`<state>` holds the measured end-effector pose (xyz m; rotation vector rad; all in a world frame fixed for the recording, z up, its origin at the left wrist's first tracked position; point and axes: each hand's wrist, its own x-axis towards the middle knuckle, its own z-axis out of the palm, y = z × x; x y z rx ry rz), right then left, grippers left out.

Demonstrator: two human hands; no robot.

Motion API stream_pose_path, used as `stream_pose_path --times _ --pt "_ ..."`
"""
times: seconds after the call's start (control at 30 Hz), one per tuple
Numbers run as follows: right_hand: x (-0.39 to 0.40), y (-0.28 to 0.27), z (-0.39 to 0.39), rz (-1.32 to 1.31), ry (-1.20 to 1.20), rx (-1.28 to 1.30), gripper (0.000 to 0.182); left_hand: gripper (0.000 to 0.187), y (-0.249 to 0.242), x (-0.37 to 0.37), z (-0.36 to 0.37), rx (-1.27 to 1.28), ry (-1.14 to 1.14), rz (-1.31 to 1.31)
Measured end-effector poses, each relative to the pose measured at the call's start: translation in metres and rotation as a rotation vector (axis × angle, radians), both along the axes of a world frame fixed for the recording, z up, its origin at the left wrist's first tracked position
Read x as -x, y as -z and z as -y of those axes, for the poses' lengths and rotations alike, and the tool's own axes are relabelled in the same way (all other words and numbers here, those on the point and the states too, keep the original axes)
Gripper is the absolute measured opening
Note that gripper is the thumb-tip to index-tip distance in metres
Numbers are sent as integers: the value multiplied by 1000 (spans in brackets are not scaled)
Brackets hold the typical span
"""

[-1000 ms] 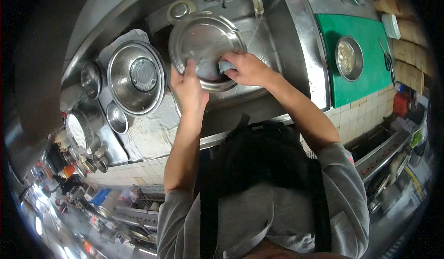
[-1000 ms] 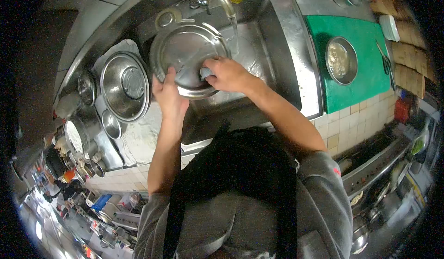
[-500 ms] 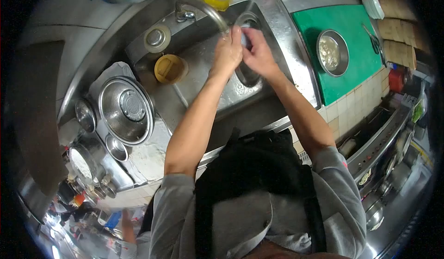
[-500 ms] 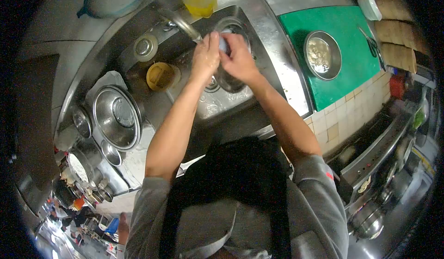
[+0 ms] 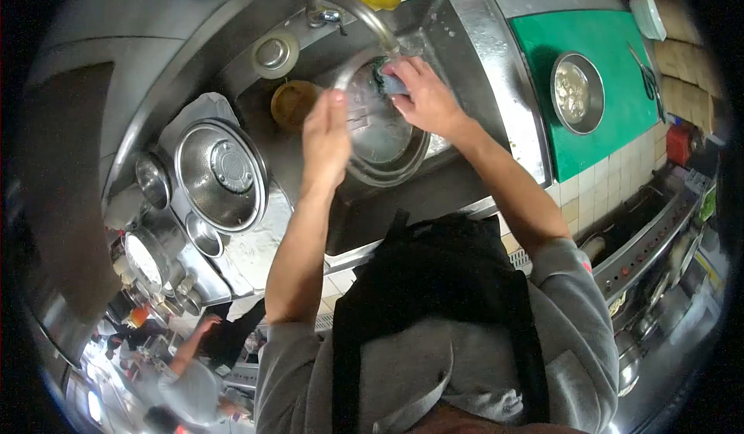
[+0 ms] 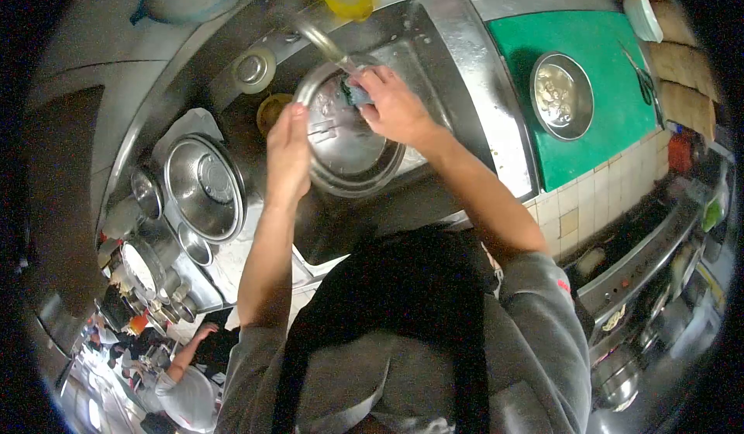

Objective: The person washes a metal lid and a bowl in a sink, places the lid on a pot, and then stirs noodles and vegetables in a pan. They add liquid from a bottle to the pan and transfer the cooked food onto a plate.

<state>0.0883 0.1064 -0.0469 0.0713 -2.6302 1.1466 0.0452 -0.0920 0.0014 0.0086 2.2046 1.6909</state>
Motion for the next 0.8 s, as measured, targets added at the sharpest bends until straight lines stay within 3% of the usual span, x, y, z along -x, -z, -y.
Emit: stream_pose_path --times 0.03,0.13,0.2,0.23,0.27,0.3,0.5,0.63,0.67,0.73,0.8 --pt "-2 -3 -2 54 -15 75 40 40 -11 0 11 -128 -49 179" --pt "-1 7 -1 53 24 83 39 39 -2 -1 31 -157 -190 138" --pt "-3 10 2 36 123 173 42 41 -5 -5 39 -46 -184 74" --pt "-10 8 6 41 123 172 42 41 -15 -6 36 -227 -278 135" --pt "-21 4 12 43 24 50 42 42 -21 -6 34 -411 -370 193" --pt "-30 -1 18 41 -79 -75 43 43 -16 -8 35 -394 -381 166" --pt "-77 -10 48 277 -233 216 39 42 -1 -13 37 -469 -520 192" --pt "-71 -4 13 222 -254 84 39 39 18 -14 59 -221 -325 194" --pt "-63 -10 1 164 -190 -9 38 39 21 -15 60 -222 -320 196" --pt "-40 6 -34 102 -111 -76 39 40 15 -17 56 52 -127 164" --pt "-13 5 -68 124 24 -96 42 43 25 -12 46 29 -107 209"
